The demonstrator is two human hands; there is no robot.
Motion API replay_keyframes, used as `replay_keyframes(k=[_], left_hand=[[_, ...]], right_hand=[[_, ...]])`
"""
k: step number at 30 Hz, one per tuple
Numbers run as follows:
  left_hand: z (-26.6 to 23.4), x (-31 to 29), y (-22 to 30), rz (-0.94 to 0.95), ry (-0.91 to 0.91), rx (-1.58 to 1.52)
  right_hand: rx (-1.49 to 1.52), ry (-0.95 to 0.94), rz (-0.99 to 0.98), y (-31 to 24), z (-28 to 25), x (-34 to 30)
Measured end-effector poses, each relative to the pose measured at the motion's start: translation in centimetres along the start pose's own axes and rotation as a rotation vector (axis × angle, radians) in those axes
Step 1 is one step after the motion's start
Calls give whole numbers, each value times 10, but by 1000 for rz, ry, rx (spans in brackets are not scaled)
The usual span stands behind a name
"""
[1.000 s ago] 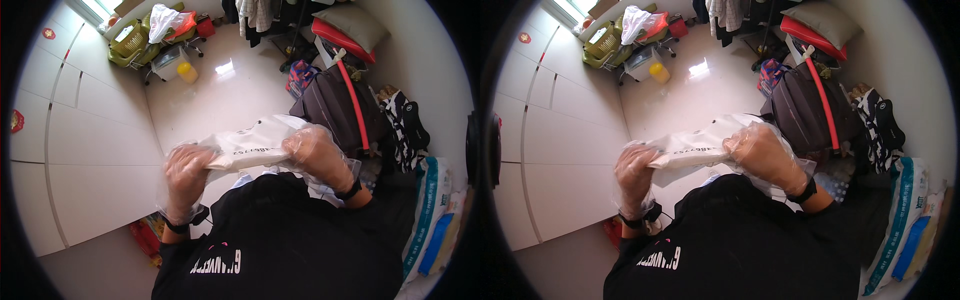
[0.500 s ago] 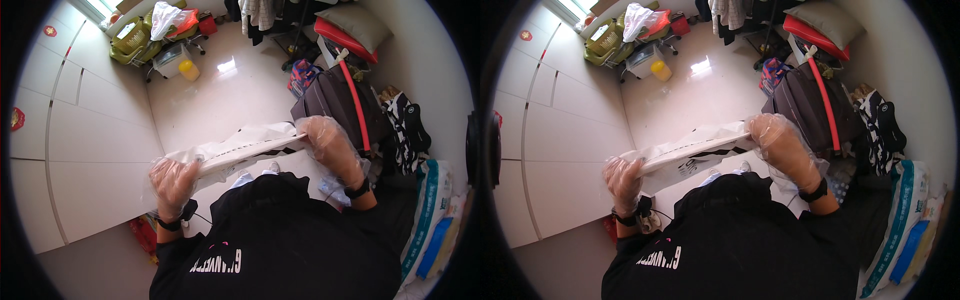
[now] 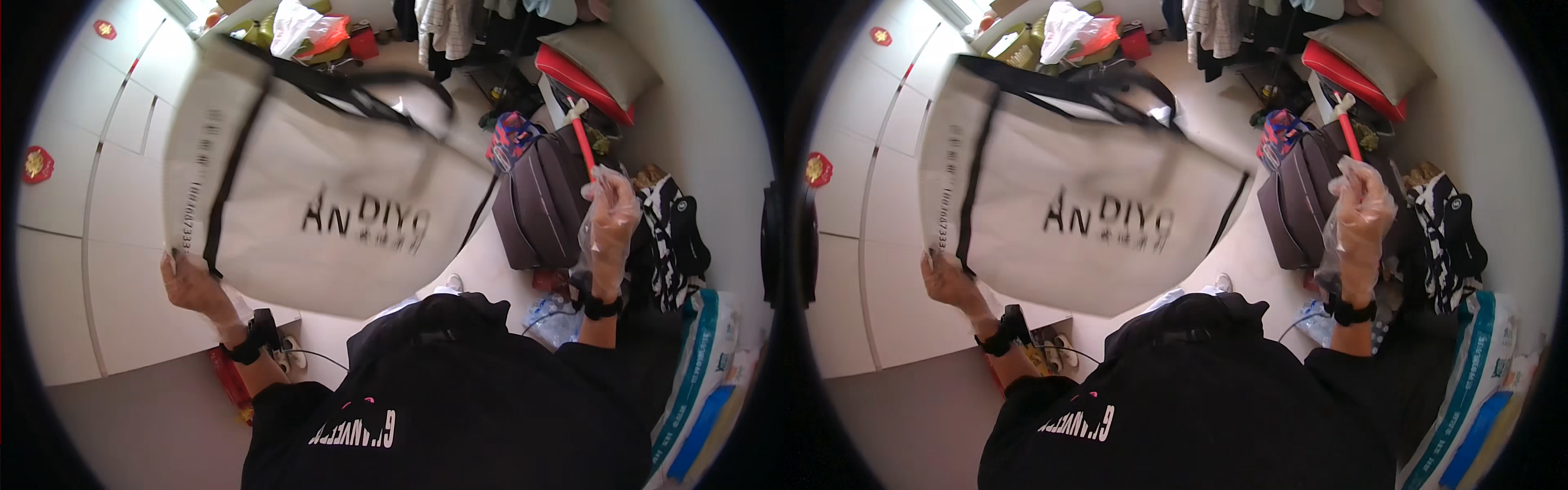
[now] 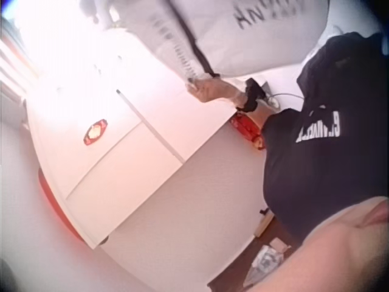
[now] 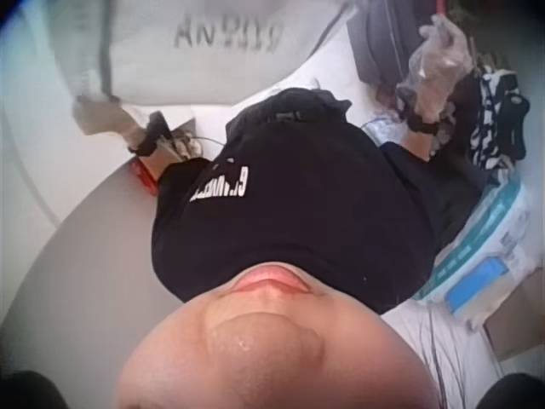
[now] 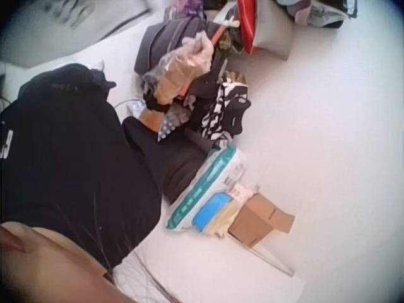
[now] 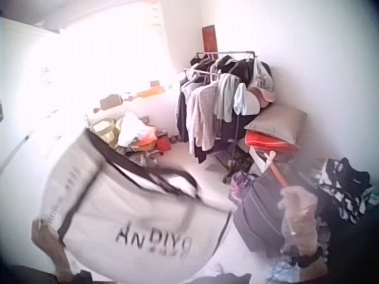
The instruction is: Folding a white canvas tote bag and placing it into a dresser drawer.
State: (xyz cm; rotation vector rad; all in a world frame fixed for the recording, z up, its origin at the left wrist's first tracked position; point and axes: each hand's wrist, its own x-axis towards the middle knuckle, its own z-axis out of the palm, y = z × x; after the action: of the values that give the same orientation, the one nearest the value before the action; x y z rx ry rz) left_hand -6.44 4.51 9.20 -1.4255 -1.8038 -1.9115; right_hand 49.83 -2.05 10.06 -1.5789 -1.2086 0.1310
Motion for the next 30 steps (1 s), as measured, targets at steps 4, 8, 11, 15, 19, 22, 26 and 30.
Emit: replay_keyframes(k=[4,8,11,15,19,22,26,30], left_hand=[[21,-3,-9,-472,93,-321],[24,-37,-69,-778,-66,-387],[32,-79,-79,-969,-219,-468],[27,-119,-43,-1216,-337,-1017],[33,-147,-37,-1356,-359,-945],[30,-161,-42,-1423,-439,-908],[9,-212,-110,-966,-811,-653],[-14,-229,-136,-821,-945,-439]], right_hand=[[695,-14,442,38,41,-27],[683,-539,556,44,81,-64],[851,-747,486,25,97,-78],[880,-706,351,-30,102,-64],[605,-501,75,-43,110,-52],[395,-333,-95,-29,116,-46],[451,6,121,18,109,-31],[814,-136,347,63,100,-24]])
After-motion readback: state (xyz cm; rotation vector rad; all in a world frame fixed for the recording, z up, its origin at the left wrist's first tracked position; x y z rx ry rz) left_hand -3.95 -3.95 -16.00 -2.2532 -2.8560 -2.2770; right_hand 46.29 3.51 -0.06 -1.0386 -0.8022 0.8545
